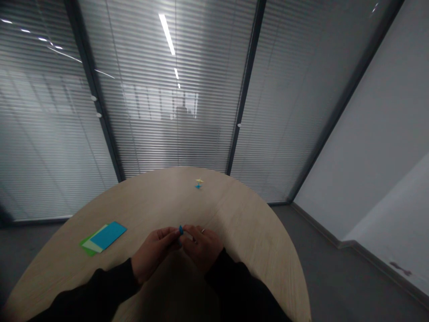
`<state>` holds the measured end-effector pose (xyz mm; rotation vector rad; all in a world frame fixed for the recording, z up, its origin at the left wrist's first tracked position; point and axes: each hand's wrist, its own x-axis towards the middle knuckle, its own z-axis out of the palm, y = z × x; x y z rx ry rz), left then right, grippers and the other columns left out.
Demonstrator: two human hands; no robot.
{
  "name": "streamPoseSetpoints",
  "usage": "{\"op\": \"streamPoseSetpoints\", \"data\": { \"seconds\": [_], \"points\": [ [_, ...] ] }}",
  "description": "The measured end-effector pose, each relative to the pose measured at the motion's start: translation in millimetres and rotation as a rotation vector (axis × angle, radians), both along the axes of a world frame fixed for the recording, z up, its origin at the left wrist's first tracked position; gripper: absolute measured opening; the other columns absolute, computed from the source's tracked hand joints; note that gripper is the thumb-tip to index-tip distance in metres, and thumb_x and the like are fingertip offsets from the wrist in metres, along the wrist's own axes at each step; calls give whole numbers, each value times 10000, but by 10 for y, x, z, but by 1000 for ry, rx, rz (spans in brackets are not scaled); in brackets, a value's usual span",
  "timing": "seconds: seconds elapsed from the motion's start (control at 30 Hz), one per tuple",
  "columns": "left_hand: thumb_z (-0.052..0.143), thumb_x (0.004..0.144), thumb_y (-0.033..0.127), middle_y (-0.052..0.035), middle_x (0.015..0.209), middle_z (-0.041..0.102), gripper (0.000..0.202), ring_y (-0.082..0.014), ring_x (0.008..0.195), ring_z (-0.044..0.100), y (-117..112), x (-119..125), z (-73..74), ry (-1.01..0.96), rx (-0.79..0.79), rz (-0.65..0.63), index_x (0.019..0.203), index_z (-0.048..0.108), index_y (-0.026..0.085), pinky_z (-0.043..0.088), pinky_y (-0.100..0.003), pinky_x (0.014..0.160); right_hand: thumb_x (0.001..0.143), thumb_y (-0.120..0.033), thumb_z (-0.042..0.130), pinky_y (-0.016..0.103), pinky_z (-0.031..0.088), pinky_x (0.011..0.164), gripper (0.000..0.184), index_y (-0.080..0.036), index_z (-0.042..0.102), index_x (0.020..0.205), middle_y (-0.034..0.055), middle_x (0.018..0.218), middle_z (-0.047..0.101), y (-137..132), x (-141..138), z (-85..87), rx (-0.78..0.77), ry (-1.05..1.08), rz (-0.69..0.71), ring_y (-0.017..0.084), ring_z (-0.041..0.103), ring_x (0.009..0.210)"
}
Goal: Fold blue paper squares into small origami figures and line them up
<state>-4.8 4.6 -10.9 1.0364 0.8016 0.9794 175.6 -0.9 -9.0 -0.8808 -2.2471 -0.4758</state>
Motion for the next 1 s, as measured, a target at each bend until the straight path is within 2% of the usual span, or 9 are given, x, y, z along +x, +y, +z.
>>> {"op": "streamPoseSetpoints", "data": {
  "seconds": [0.1,0.17,0.23,0.3,0.37,0.47,0.7,0.87,1.0],
  "points": [
    [723,761,512,-76,767,703,407,-192,734,637,-9,10,2,40,71,-3,855,698,117,488,-311,718,855,-188,571,264,507,607,127,-217,688,895,91,1055,704,-7,-36,-19,-150,187,72,159,642,706],
    [698,780,519,-70,755,701,400,-188,717,627,-22,14,20,105,131,3,838,697,123,481,-302,694,858,-255,585,241,511,575,92,-201,661,856,79,949,706,-7,-69,-47,-329,420,95,137,635,649],
    [680,790,522,-69,750,700,394,-190,712,620,-37,17,45,205,187,39,821,700,129,470,-292,673,836,-314,622,213,486,500,129,-190,637,864,42,764,689,1,-98,-79,-519,624,40,128,617,564],
    [663,794,527,-67,740,696,393,-196,711,617,-52,21,70,290,222,83,807,706,136,460,-288,659,807,-349,658,205,466,466,198,-178,639,905,21,674,675,10,-113,-98,-676,726,-5,136,621,539],
    [651,792,537,-59,717,688,401,-195,694,612,-61,25,89,322,233,111,791,707,140,452,-287,648,810,-366,656,210,470,480,219,-171,658,909,26,670,690,16,-113,-97,-786,752,20,144,637,555],
    [640,797,541,-60,706,687,412,-191,678,611,-65,33,100,304,229,110,784,710,136,450,-291,647,820,-376,636,217,468,490,216,-167,675,858,31,661,697,12,-103,-65,-828,778,58,139,633,543],
    [779,701,382,-84,889,745,309,-212,818,650,-68,42,104,180,166,13,902,731,152,471,-316,765,772,-378,681,220,431,470,212,-166,667,772,10,577,642,5,-77,-41,-811,854,-25,134,581,504],
    [672,796,471,-61,764,706,340,-181,704,604,-64,27,116,264,207,12,843,730,139,439,-291,678,812,-444,641,212,402,445,281,-170,626,753,-21,521,584,34,-66,-81,-978,967,35,113,534,448],
    [620,829,513,-44,705,661,389,-166,663,564,-41,16,88,298,223,21,783,719,139,413,-280,645,806,-482,638,207,386,432,313,-176,611,749,-37,511,555,43,-70,-81,-1019,1005,78,104,510,435]
  ]
}}
